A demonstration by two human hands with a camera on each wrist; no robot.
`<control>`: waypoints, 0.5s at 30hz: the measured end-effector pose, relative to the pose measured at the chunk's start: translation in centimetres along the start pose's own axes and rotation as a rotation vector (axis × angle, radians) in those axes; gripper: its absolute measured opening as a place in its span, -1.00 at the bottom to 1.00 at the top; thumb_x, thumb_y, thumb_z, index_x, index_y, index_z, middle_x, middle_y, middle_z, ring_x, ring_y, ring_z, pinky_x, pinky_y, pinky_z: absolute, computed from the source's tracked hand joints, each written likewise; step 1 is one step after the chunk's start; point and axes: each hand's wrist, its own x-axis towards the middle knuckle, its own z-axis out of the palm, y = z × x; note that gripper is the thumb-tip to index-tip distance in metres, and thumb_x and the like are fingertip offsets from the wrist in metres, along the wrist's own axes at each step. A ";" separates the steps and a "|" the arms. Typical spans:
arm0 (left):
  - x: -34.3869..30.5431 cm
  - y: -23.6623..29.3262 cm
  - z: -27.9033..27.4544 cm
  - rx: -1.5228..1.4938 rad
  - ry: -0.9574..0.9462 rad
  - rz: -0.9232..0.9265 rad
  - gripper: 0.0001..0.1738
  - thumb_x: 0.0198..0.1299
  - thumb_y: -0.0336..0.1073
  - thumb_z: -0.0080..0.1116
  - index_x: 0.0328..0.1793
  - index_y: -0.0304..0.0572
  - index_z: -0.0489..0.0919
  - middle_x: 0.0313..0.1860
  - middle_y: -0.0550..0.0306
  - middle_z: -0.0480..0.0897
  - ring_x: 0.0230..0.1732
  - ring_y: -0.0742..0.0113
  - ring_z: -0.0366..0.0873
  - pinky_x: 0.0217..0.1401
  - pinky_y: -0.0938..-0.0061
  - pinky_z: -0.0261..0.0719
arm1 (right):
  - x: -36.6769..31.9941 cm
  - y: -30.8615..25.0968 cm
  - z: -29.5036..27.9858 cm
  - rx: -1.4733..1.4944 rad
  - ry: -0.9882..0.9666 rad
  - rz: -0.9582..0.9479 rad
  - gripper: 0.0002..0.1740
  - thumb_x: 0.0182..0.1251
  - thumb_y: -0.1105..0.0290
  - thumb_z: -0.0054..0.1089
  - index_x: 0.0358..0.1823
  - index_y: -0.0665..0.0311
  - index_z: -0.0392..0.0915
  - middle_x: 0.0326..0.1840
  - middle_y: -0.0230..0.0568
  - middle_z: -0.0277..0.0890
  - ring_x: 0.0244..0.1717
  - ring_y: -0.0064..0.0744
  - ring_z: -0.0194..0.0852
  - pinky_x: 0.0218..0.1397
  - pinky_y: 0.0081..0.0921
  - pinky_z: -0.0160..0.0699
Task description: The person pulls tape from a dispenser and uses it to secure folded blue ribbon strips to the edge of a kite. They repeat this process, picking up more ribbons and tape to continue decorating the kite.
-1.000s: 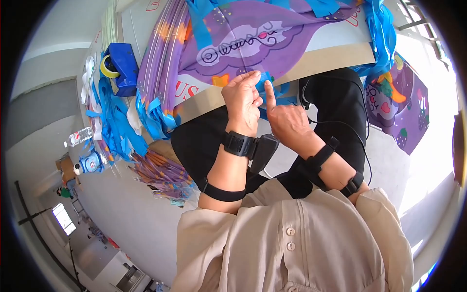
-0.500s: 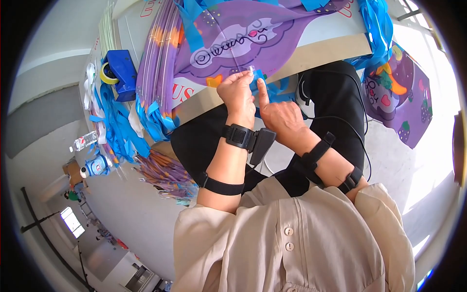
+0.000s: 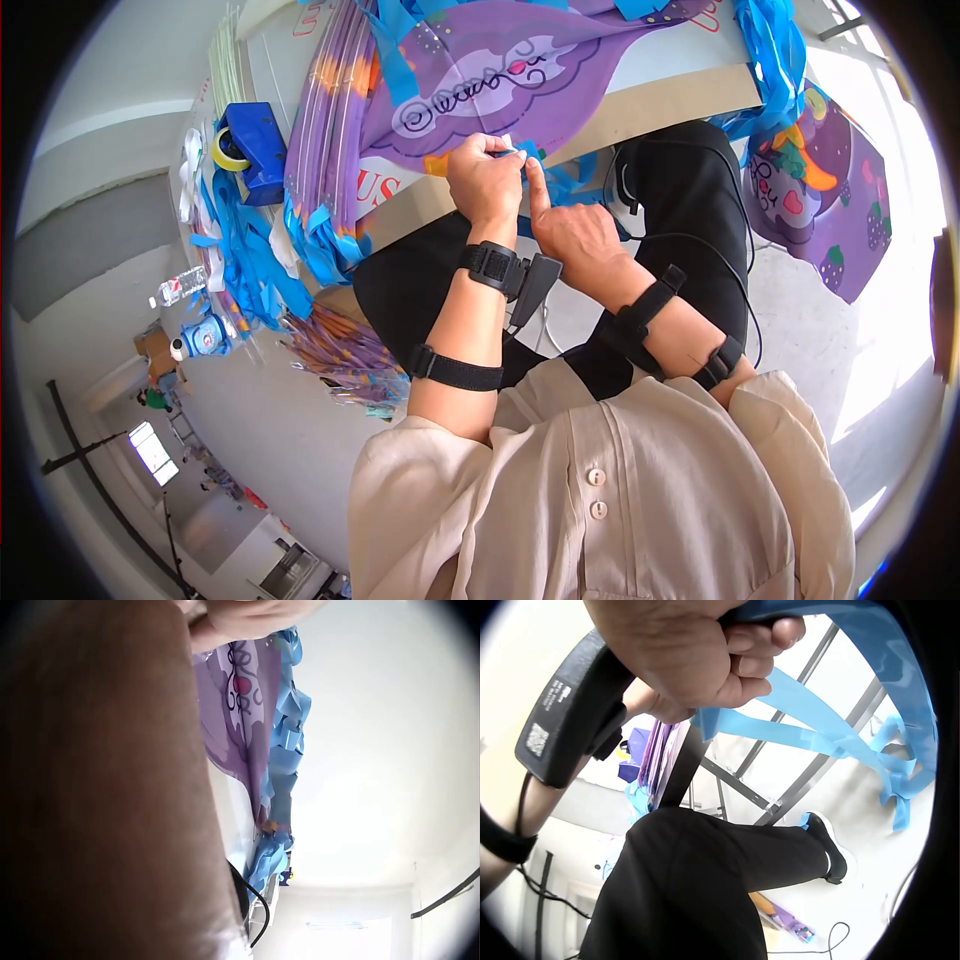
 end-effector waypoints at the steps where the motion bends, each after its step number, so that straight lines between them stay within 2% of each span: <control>1: 0.2 0.0 -0.2 0.114 -0.017 0.040 -0.79 -0.20 -0.38 0.37 -0.45 -0.25 0.55 -0.48 0.06 0.62 -0.43 0.26 0.60 -0.33 0.38 0.51 | -0.1 0.0 -0.2 -0.017 -0.005 -0.011 -0.02 -0.13 0.57 0.13 0.36 0.71 -0.18 -0.65 -0.11 0.53 -0.65 -0.24 0.54 -0.60 -0.39 0.43; 2: 0.5 0.1 -0.5 0.114 -0.017 0.042 -0.79 -0.20 -0.38 0.37 -0.45 -0.25 0.55 -0.48 0.06 0.62 -0.43 0.26 0.60 -0.33 0.38 0.51 | -0.1 -0.1 -0.1 -0.017 -0.003 -0.010 -0.02 -0.13 0.57 0.13 0.36 0.71 -0.18 -0.65 -0.11 0.53 -0.65 -0.24 0.54 -0.60 -0.39 0.43; 4: 0.9 1.4 -1.2 0.370 -0.011 0.050 -0.69 -0.25 -0.25 0.43 -0.50 -0.23 0.52 -0.50 0.00 0.62 -0.42 0.15 0.61 -0.34 0.31 0.51 | 0.0 -0.2 0.3 -0.037 0.058 0.006 -0.11 -0.04 0.53 0.06 0.35 0.71 -0.12 -0.70 -0.13 0.50 -0.69 -0.26 0.51 -0.62 -0.39 0.41; 7: 0.8 3.7 -2.5 0.400 -0.070 0.000 -0.64 -0.29 -0.19 0.46 -0.53 -0.21 0.49 -0.54 0.01 0.62 -0.44 0.11 0.61 -0.37 0.27 0.50 | -0.1 -0.2 0.4 -0.045 0.081 0.001 -0.17 0.02 0.51 0.00 0.34 0.70 -0.08 -0.73 -0.15 0.48 -0.71 -0.26 0.49 -0.65 -0.38 0.39; 9: 2.1 2.6 -2.2 0.470 -0.023 0.039 -0.62 -0.25 -0.13 0.44 -0.56 -0.21 0.48 -0.60 0.02 0.59 -0.48 0.06 0.59 -0.40 0.23 0.49 | 0.0 -0.1 0.6 -0.052 0.105 -0.001 -0.16 0.01 0.51 0.01 0.34 0.70 -0.08 -0.74 -0.16 0.47 -0.72 -0.27 0.48 -0.66 -0.39 0.38; 11: 2.8 1.7 -2.0 0.538 0.161 0.171 -0.59 -0.18 -0.07 0.40 -0.58 -0.24 0.47 -0.61 0.00 0.57 -0.49 0.05 0.58 -0.40 0.23 0.48 | -0.1 -0.2 0.7 -0.061 0.126 -0.008 -0.16 0.00 0.51 0.01 0.34 0.70 -0.09 -0.74 -0.16 0.47 -0.73 -0.28 0.48 -0.66 -0.40 0.37; 12: 3.2 1.4 -2.0 0.452 0.168 0.129 -0.58 -0.09 -0.08 0.35 -0.59 -0.28 0.46 -0.62 -0.02 0.55 -0.53 0.04 0.54 -0.42 0.26 0.46 | 0.0 -0.2 0.7 -0.021 0.124 0.000 -0.14 -0.02 0.55 0.01 0.36 0.67 -0.11 -0.75 -0.13 0.44 -0.74 -0.22 0.45 -0.65 -0.34 0.38; 13: 3.3 0.9 -2.2 0.449 0.170 0.127 -0.58 -0.09 -0.08 0.35 -0.59 -0.28 0.46 -0.62 -0.02 0.55 -0.53 0.04 0.54 -0.42 0.26 0.46 | -0.1 -0.1 0.7 0.020 0.119 0.009 -0.12 -0.04 0.58 0.01 0.38 0.65 -0.12 -0.76 -0.09 0.42 -0.75 -0.16 0.42 -0.63 -0.28 0.38; 15: 3.3 -0.2 -3.1 0.158 0.188 0.286 -0.62 -0.03 -0.15 0.32 -0.58 -0.30 0.45 -0.64 -0.01 0.53 -0.59 0.09 0.48 -0.44 0.30 0.43 | -0.2 0.3 1.0 0.072 0.148 0.012 -0.15 -0.03 0.57 0.04 0.36 0.60 -0.06 -0.73 -0.08 0.43 -0.72 -0.13 0.43 -0.60 -0.29 0.40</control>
